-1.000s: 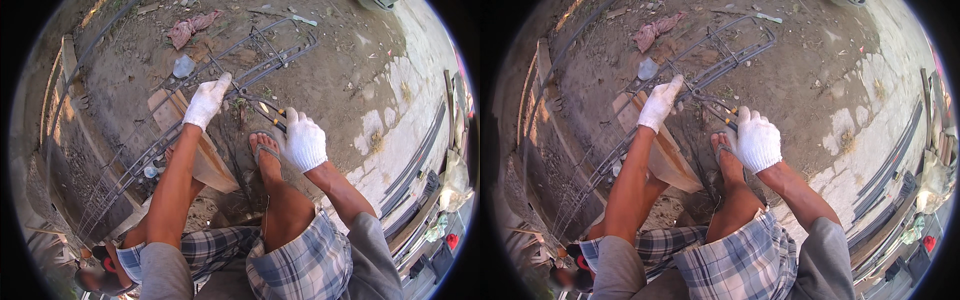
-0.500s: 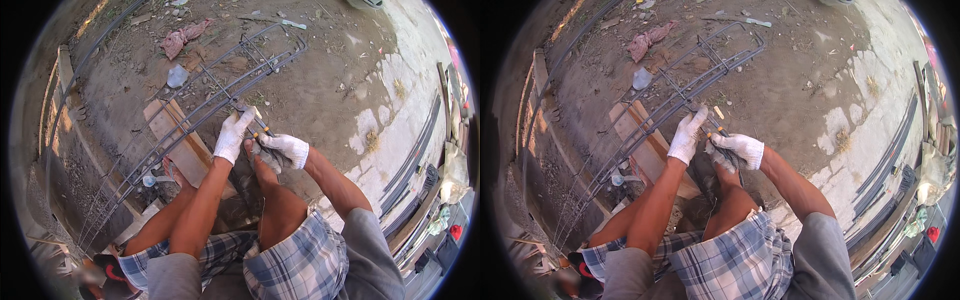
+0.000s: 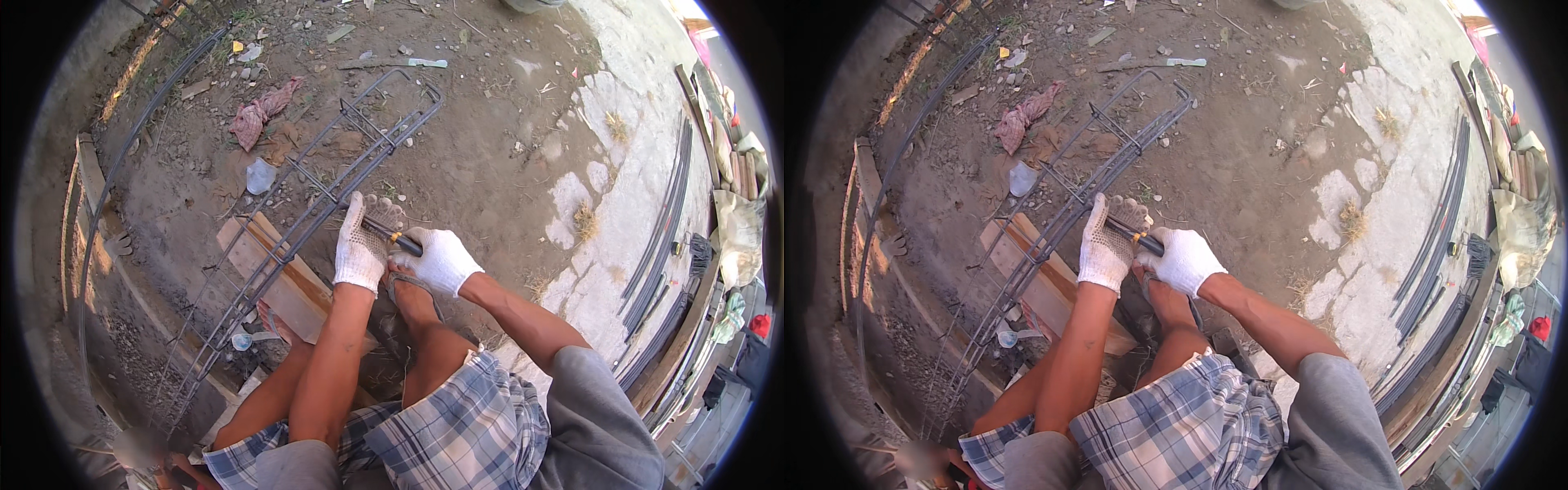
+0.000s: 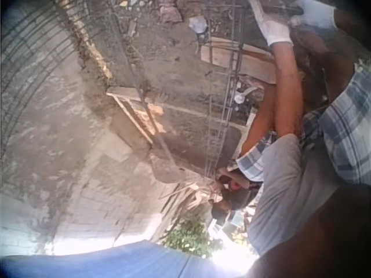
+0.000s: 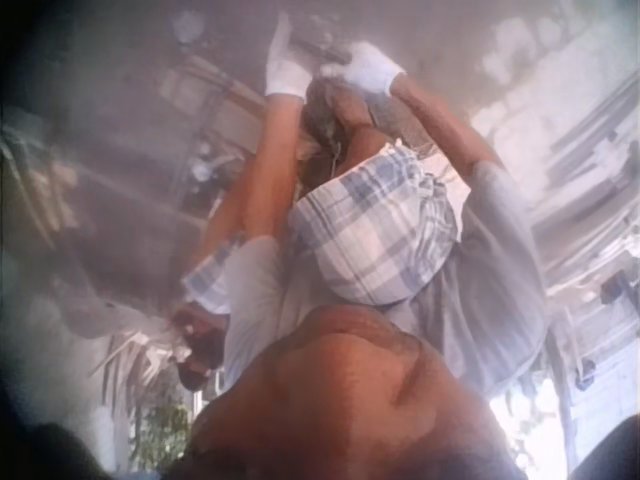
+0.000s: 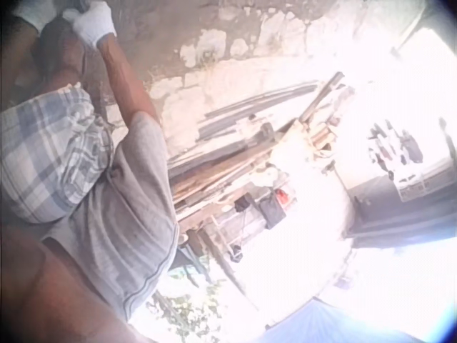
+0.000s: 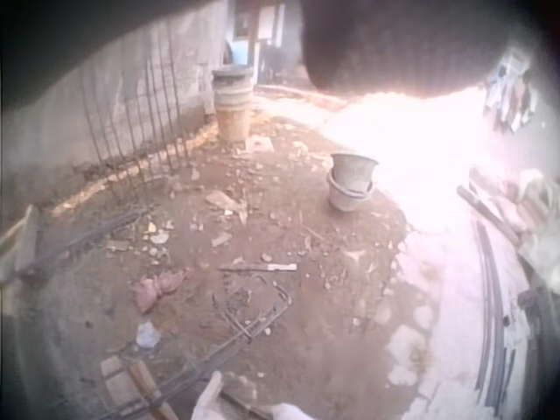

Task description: The person sits on the ground and assembles a metal frame by hand. They use pliers to bend and secure the metal bars into a grid-like structure.

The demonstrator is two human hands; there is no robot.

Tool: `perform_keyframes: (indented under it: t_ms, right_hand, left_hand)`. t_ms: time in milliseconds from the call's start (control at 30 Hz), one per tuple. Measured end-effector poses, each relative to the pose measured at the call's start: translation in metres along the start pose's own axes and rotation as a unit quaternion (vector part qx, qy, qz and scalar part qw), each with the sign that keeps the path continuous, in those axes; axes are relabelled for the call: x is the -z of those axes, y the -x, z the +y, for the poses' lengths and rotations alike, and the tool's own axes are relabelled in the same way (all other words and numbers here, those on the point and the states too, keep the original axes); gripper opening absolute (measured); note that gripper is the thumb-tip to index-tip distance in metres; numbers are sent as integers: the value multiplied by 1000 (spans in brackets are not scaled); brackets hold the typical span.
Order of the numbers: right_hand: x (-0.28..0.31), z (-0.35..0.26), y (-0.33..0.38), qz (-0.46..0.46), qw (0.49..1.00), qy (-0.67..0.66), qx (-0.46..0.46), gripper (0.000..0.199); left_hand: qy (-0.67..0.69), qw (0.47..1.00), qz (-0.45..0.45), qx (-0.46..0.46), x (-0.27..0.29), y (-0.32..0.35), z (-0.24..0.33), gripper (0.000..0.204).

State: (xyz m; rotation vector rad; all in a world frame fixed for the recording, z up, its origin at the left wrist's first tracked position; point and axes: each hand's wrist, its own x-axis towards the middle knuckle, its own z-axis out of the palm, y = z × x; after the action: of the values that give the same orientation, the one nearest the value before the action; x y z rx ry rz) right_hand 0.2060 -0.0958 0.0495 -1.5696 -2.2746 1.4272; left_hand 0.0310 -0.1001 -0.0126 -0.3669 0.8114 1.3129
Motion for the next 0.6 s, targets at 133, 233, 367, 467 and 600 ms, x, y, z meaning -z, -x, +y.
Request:
perform_keyframes:
  t_ms: [133, 233, 367, 467, 600]
  right_hand:
    - [-31, 42, -5, -234, 819, -505, -140, 56]
    - [-23, 43, -5, -203, 934, -279, -93, 58]
    - [-11, -28, 19, 148, 973, 178, -5, 55]
    - [-4, -33, 19, 152, 963, 223, -14, 49]
    - [-6, 19, -5, -148, 926, -295, -182, 44]
  left_hand:
    - [-28, 999, -22, -8, -19, 15, 0, 30]
    - [-18, 998, -36, -48, -3, 4, -4, 26]
    - [67, 993, 15, -92, -27, 3, -11, 28]
    - [72, 992, 56, -90, -38, 0, -13, 30]
    - [-66, 992, 92, -46, -18, 8, -9, 30]
